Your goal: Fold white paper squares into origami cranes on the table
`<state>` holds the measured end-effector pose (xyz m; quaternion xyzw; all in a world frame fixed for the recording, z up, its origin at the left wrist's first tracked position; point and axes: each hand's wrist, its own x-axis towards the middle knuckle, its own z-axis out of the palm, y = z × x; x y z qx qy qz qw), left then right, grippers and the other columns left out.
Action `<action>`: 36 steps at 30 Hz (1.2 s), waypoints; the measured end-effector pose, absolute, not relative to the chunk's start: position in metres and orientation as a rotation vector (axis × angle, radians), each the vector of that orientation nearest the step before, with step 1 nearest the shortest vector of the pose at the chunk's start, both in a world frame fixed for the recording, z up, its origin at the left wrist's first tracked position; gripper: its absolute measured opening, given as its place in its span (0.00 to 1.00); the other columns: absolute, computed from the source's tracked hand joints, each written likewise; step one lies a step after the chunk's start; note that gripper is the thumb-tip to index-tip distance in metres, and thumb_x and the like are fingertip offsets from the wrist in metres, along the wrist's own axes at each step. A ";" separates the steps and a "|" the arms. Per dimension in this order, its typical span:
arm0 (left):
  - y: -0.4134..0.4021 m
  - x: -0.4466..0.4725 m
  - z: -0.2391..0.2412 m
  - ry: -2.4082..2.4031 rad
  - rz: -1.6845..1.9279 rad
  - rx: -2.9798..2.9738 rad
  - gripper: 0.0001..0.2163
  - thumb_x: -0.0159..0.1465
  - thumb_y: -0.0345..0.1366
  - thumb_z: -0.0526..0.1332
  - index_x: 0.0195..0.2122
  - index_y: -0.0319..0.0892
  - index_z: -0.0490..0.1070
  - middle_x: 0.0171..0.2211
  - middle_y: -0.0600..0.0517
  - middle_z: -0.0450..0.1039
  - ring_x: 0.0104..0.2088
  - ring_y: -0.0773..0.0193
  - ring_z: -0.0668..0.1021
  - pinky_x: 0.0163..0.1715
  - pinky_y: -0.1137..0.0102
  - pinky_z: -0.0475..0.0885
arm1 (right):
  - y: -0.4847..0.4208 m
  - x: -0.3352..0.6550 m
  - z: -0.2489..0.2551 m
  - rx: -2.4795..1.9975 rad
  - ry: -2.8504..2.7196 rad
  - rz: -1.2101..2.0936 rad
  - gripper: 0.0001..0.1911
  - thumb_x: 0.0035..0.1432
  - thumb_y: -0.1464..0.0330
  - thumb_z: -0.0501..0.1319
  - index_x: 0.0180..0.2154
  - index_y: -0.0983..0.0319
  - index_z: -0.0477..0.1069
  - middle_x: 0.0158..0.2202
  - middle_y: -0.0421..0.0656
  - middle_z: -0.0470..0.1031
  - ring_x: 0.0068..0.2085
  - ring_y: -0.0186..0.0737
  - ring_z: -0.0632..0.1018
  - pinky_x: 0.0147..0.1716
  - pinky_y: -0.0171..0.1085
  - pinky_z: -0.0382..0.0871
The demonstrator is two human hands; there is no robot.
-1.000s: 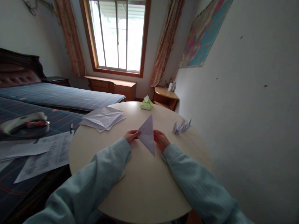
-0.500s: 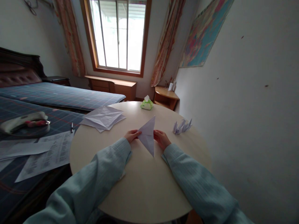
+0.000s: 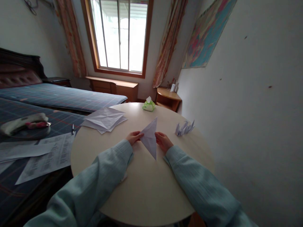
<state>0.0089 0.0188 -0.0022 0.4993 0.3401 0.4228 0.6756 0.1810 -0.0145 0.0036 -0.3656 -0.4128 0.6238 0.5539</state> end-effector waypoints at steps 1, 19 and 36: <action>0.019 0.008 -0.003 0.769 0.946 1.142 0.20 0.33 0.45 0.67 0.24 0.36 0.70 0.22 0.53 0.71 0.26 0.68 0.72 0.32 0.71 0.65 | -0.015 0.181 0.003 -0.845 -0.978 1.500 0.13 0.34 0.61 0.65 0.22 0.62 0.69 0.23 0.39 0.73 0.27 0.32 0.72 0.28 0.32 0.63; 0.018 0.007 -0.005 0.770 0.926 1.208 0.19 0.34 0.46 0.66 0.23 0.36 0.72 0.21 0.52 0.71 0.27 0.65 0.72 0.32 0.70 0.64 | -0.021 0.181 0.010 -0.748 -1.078 1.627 0.10 0.38 0.62 0.60 0.24 0.61 0.68 0.28 0.42 0.74 0.34 0.39 0.73 0.31 0.37 0.64; 0.021 0.009 -0.009 0.850 0.989 1.241 0.20 0.34 0.48 0.65 0.24 0.37 0.71 0.21 0.54 0.70 0.24 0.69 0.70 0.28 0.73 0.64 | -0.017 0.170 0.000 -0.917 -1.151 1.309 0.14 0.34 0.69 0.63 0.30 0.60 0.69 0.26 0.38 0.74 0.32 0.39 0.74 0.30 0.36 0.66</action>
